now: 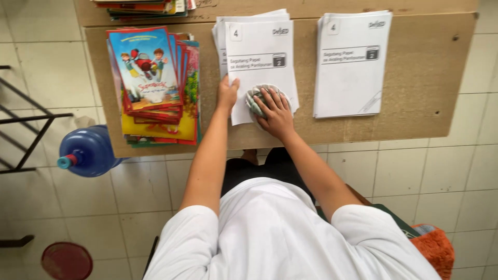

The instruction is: Wiping and cleaning a stack of educational booklets with a cloth on a table.

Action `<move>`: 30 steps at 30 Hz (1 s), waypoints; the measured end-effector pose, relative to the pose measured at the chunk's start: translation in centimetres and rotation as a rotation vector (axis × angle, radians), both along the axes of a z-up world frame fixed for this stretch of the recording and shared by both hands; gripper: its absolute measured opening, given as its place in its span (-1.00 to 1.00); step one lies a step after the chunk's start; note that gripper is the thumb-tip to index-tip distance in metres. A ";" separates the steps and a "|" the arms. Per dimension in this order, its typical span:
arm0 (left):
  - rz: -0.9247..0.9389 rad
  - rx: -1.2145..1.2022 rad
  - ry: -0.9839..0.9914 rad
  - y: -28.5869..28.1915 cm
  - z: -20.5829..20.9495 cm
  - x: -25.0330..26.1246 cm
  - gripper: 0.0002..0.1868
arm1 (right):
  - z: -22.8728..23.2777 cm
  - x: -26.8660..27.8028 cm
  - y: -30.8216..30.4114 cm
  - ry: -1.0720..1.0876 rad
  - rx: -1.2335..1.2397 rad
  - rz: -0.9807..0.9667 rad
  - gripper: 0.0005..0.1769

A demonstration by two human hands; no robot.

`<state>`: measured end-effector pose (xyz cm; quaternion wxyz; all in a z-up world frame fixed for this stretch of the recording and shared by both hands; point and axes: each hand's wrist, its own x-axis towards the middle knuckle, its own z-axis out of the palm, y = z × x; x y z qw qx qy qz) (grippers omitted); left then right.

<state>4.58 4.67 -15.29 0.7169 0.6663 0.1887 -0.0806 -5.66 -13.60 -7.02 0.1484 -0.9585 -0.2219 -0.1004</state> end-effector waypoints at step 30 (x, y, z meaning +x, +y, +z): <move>-0.190 0.393 0.017 -28.5 9.8 -1.9 -0.54 | 3.3 6.8 -34.3 0.288 0.732 -1.089 -0.66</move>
